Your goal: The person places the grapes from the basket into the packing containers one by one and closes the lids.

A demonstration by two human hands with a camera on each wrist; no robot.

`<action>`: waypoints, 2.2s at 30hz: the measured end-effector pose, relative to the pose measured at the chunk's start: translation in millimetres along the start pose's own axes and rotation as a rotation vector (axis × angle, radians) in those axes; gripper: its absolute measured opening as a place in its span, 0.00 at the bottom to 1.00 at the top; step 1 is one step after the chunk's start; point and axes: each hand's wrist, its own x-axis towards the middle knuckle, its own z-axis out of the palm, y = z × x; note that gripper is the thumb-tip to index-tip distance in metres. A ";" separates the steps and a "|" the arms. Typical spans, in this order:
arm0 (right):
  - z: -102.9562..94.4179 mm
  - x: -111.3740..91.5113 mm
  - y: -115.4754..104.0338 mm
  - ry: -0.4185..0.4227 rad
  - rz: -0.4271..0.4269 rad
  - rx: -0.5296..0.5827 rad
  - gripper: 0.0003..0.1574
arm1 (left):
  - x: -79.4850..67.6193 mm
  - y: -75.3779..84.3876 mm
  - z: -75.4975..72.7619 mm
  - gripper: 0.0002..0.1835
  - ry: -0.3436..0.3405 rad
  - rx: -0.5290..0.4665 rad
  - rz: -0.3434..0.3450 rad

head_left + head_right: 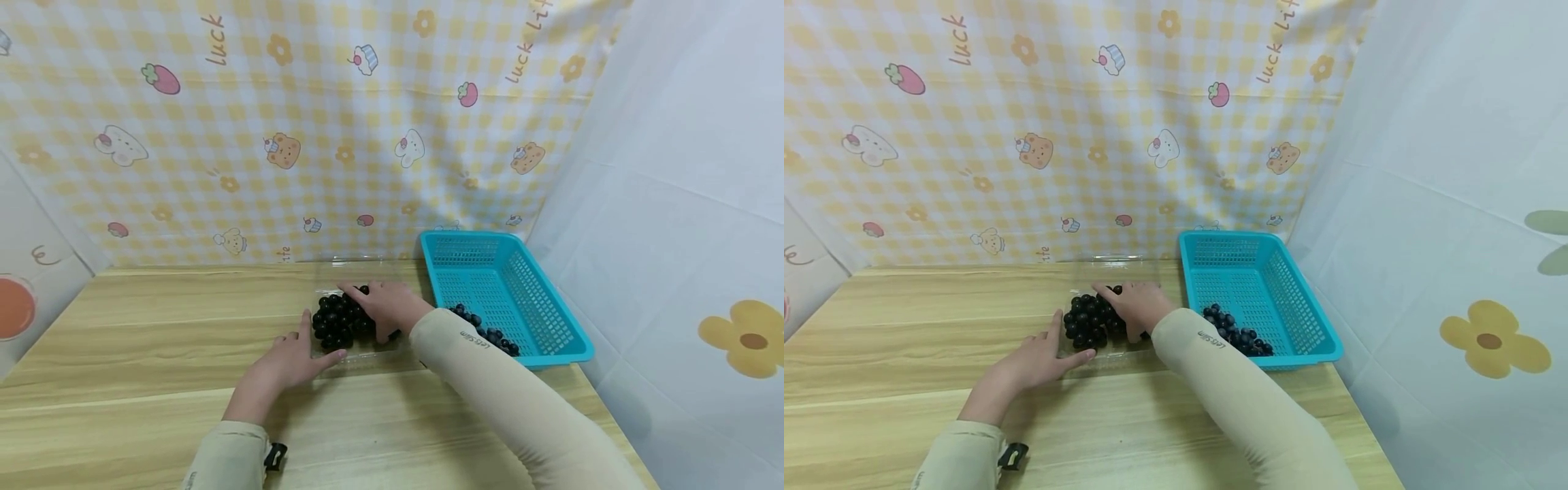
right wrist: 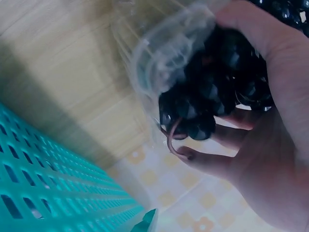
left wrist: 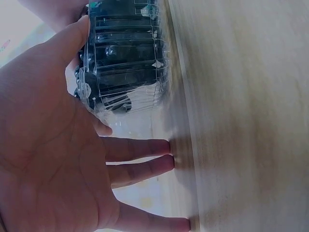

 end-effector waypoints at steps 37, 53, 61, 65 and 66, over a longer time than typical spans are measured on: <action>-3.1 0.9 8.2 -0.056 0.029 0.125 0.74 | 0.4 1.1 2.6 0.69 0.011 -0.007 0.001; -63.5 -26.3 31.8 -0.108 0.003 0.168 0.72 | -2.9 1.5 0.1 0.69 -0.003 -0.029 -0.007; -101.7 -43.3 58.6 -0.136 0.038 0.136 0.69 | -1.6 2.0 1.1 0.69 0.006 -0.025 -0.001; -112.5 -53.3 72.0 -0.171 0.086 0.152 0.69 | -0.4 1.4 2.1 0.69 0.007 -0.018 0.001; -114.1 -55.9 75.1 -0.176 0.098 0.159 0.68 | -0.1 1.1 2.3 0.69 0.008 -0.017 0.001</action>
